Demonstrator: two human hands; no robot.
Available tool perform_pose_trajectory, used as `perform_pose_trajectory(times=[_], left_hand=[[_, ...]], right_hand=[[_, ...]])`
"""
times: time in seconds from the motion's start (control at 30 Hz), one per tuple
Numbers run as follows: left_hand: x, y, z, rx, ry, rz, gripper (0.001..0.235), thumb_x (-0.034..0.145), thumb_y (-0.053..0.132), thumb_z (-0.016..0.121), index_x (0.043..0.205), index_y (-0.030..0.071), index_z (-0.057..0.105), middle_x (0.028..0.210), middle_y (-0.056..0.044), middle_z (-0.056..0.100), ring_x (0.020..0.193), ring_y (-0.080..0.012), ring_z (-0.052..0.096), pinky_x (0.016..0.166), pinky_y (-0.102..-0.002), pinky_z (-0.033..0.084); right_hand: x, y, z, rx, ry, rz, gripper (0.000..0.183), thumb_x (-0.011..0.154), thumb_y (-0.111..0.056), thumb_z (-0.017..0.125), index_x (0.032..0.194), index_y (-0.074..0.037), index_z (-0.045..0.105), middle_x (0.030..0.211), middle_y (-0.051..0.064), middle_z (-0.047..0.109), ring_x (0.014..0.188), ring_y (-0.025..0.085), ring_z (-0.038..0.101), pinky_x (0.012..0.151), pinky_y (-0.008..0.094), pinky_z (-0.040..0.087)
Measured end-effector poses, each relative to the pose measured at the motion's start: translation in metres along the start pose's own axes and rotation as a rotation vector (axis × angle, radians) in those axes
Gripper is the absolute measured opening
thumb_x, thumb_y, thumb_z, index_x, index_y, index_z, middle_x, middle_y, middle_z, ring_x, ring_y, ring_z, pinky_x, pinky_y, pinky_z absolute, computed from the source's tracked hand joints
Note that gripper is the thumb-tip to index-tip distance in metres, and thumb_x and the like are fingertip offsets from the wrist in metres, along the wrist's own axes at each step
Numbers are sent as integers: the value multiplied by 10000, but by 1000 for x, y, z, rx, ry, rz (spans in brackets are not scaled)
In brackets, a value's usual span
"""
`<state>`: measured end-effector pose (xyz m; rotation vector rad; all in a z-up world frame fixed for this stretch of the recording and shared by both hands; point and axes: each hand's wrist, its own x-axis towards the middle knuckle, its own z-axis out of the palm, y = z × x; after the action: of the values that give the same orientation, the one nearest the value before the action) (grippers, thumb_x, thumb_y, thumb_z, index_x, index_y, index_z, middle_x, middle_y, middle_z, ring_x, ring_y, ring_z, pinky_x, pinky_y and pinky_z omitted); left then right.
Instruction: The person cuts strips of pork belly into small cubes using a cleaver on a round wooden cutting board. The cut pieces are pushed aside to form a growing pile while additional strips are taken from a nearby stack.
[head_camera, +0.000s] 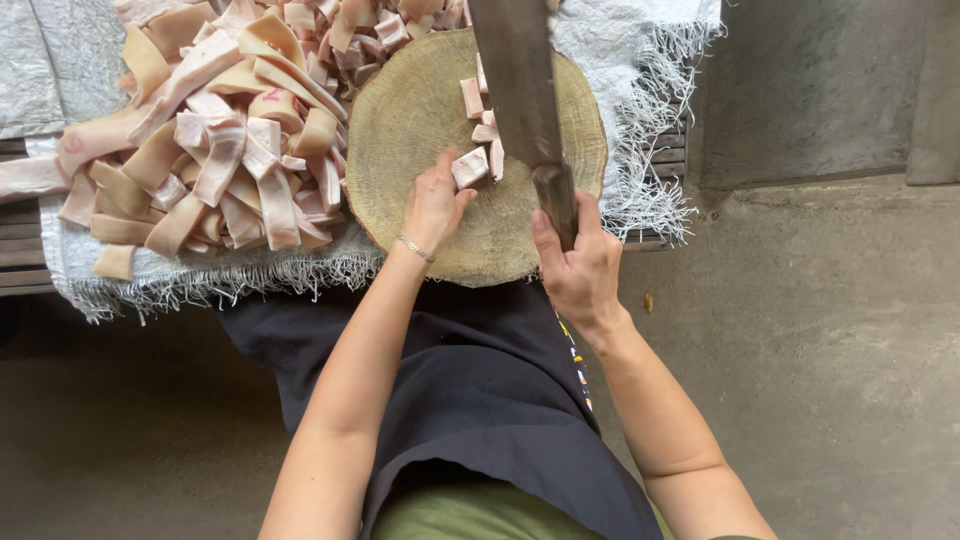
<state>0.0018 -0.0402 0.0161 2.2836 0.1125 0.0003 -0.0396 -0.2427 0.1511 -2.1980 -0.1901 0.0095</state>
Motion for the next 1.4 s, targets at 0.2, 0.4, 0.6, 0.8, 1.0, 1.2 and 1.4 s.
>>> perform_pose_trajectory(times=[0.2, 0.4, 0.6, 0.8, 1.0, 1.2, 1.4], left_hand=[[-2, -6, -24, -177, 16, -39, 561, 859, 32, 741, 1372, -47, 530, 884, -247, 700, 865, -398, 712, 818, -469, 556], [3, -26, 12, -35, 39, -18, 274, 939, 32, 688, 1212, 21, 666, 1026, -234, 733, 983, -427, 691, 848, -498, 528], [10, -40, 0, -206, 19, -202, 337, 880, 160, 797, 1178, 58, 675, 861, -57, 649, 758, -238, 616, 702, -383, 553], [11, -37, -65, -538, 87, -366, 350, 851, 5, 625, 1194, 60, 668, 821, -23, 542, 706, -152, 589, 644, -322, 542], [-2, -28, -83, 94, 357, 169, 268, 868, 99, 782, 1118, 33, 712, 1015, -152, 718, 913, -300, 677, 831, -439, 526], [-26, -90, -125, 109, 563, -157, 296, 1010, 127, 630, 1294, 47, 649, 1230, -119, 648, 1123, -265, 641, 1016, -389, 504], [-34, -133, -142, 446, 567, -21, 603, 822, 81, 793, 1379, -47, 601, 1179, -252, 572, 1037, -426, 598, 920, -499, 496]], right_hand=[[-11, 45, 63, -212, -118, -61, 342, 1044, -281, 602, 1206, -7, 476, 768, 225, 702, 660, 395, 702, 592, 487, 559], [-2, 83, 65, -224, -233, 76, 384, 1030, -318, 653, 1197, 11, 544, 752, 229, 706, 663, 390, 706, 577, 490, 551], [3, 41, 14, 234, -228, 431, 375, 1000, -342, 623, 1192, -22, 579, 612, 25, 598, 450, 97, 581, 387, 296, 494], [-7, 14, 14, 204, -298, 394, 376, 998, -337, 630, 1202, -22, 605, 598, 16, 610, 437, 85, 578, 392, 283, 491], [-16, 36, 43, -33, -389, 273, 465, 969, -366, 644, 1289, -30, 612, 574, 115, 647, 473, 196, 639, 476, 374, 507], [-6, 72, 20, -192, -274, 307, 443, 999, -377, 598, 1296, -50, 600, 671, 163, 693, 617, 293, 730, 580, 432, 559], [-2, 88, 21, -213, -197, 211, 428, 1046, -358, 602, 1276, 0, 561, 754, 242, 705, 711, 380, 713, 652, 483, 547]])
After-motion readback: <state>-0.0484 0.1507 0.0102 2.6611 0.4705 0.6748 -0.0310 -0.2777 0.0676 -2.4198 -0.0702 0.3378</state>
